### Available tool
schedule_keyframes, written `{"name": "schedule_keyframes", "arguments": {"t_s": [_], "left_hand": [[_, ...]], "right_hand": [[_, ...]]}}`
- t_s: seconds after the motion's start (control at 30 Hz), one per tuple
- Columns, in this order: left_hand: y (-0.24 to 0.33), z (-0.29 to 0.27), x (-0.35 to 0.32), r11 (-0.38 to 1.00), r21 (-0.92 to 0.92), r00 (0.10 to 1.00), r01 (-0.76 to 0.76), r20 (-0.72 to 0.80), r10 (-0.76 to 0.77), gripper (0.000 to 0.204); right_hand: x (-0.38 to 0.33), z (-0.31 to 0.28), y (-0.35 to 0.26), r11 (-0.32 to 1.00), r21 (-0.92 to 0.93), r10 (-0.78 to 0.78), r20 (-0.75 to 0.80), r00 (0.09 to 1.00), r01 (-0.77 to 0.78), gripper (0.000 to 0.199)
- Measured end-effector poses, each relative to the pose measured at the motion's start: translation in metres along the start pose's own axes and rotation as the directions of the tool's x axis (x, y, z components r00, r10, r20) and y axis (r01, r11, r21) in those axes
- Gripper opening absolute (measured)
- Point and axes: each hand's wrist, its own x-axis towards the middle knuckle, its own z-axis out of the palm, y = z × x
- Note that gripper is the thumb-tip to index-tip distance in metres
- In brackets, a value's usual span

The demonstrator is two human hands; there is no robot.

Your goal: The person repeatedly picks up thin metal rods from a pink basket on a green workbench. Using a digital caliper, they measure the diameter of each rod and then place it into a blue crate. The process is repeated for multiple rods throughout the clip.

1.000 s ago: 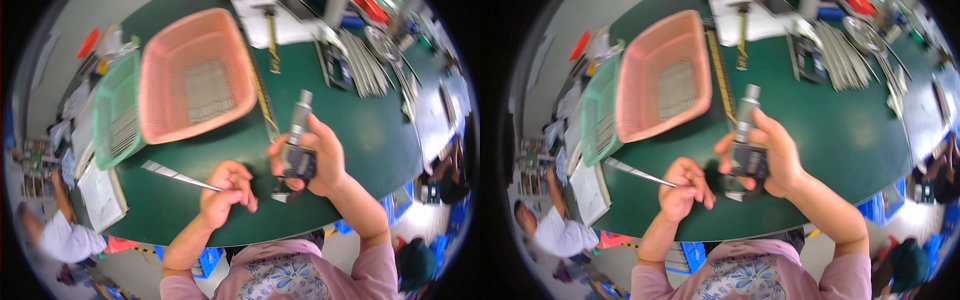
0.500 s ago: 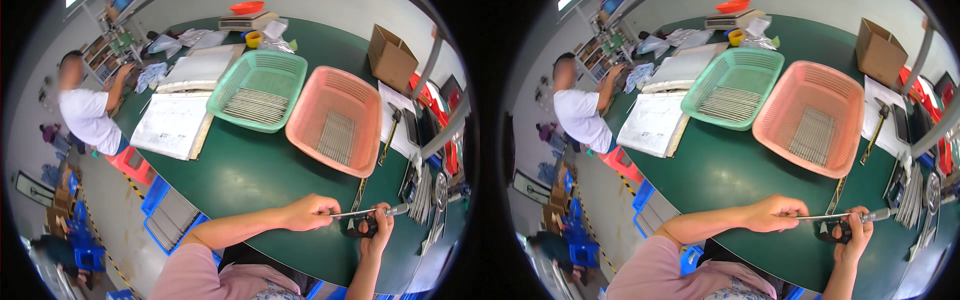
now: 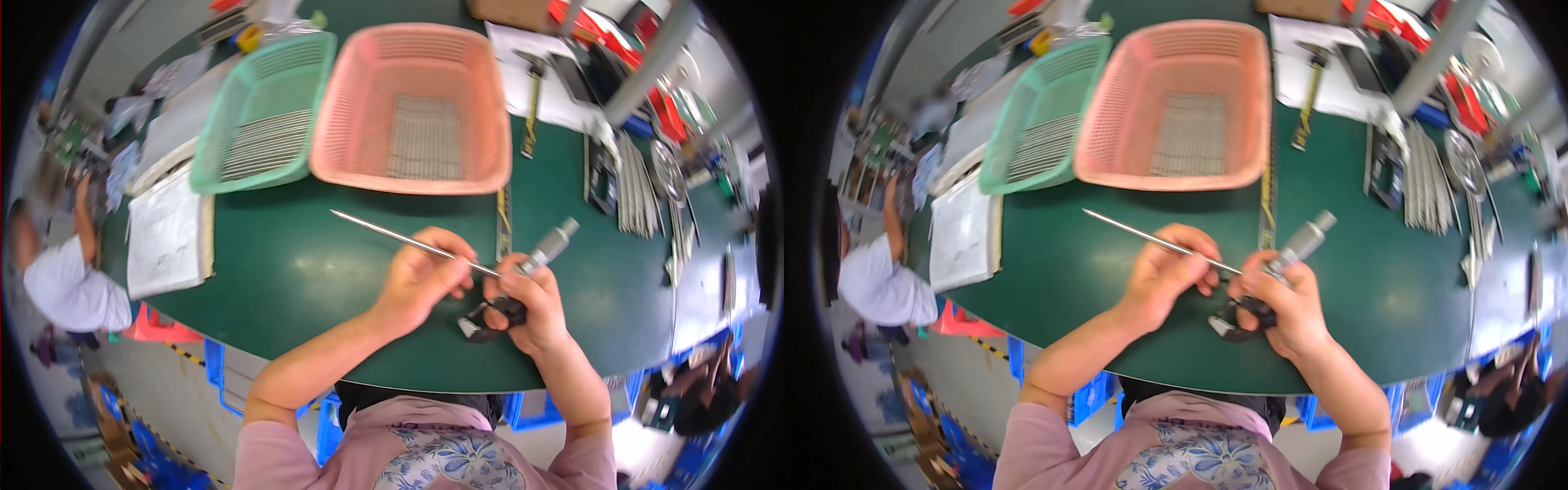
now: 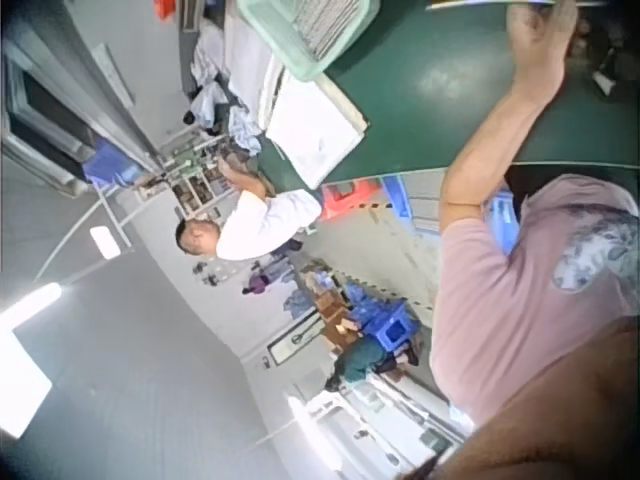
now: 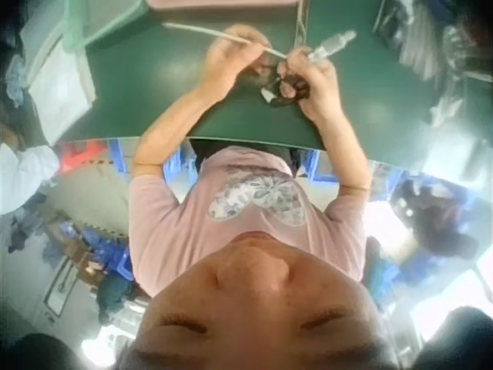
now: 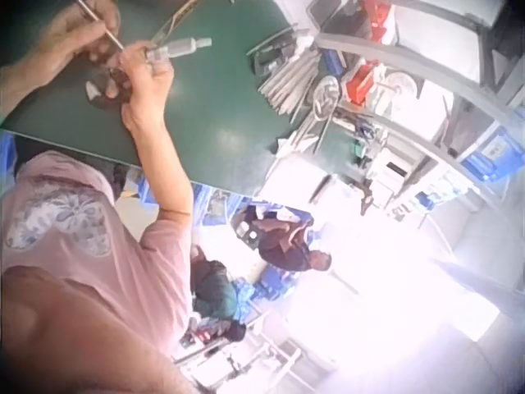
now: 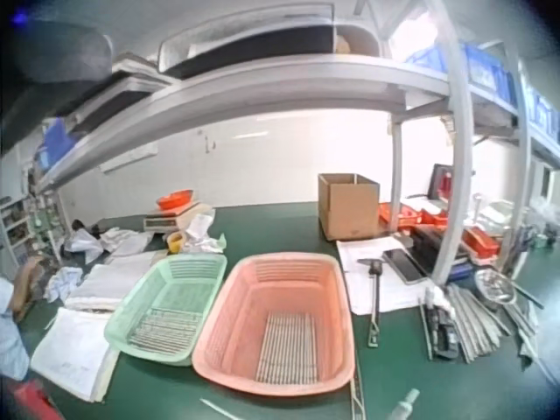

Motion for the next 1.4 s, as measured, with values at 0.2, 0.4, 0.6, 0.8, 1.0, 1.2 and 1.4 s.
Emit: {"name": "schedule_keyframes", "arguments": {"t_s": [0.2,0.4,0.6,0.8,1.0,1.2,1.4], "left_hand": [[0.005,-0.001,-0.003,0.991,-0.11,0.997,0.079,0.03,-0.077,0.013],[0.003,0.002,-0.007,0.984,-0.085,0.984,0.154,0.101,-0.145,0.014],[0.004,0.001,-0.007,0.98,-0.072,0.976,0.185,0.134,-0.174,0.014],[0.003,-0.001,-0.008,0.981,-0.051,0.973,0.187,0.147,-0.177,0.015],[0.004,-0.001,-0.007,0.981,-0.051,0.973,0.19,0.142,-0.181,0.015],[0.005,0.005,-0.007,0.98,-0.045,0.975,0.191,0.119,-0.185,0.015],[-0.001,0.008,-0.007,0.984,-0.049,0.985,0.173,0.034,-0.172,0.018]], "right_hand": [[0.007,-0.011,-0.016,0.995,0.082,-0.051,-0.046,0.998,0.055,0.061],[0.007,-0.018,-0.023,0.975,0.221,0.02,0.026,0.999,-0.025,0.066],[0.007,-0.016,-0.021,0.977,0.201,0.058,0.08,0.995,-0.073,0.065],[0.007,-0.014,-0.021,0.975,0.212,0.053,0.082,0.995,-0.07,0.064],[0.006,-0.013,-0.02,0.992,0.122,0.037,0.042,0.998,-0.042,0.061],[0.005,-0.014,-0.02,0.994,0.108,0.004,0.027,1.0,-0.007,0.057],[0.005,-0.012,-0.021,0.997,0.072,0.003,0.038,0.999,-0.005,0.058]]}}
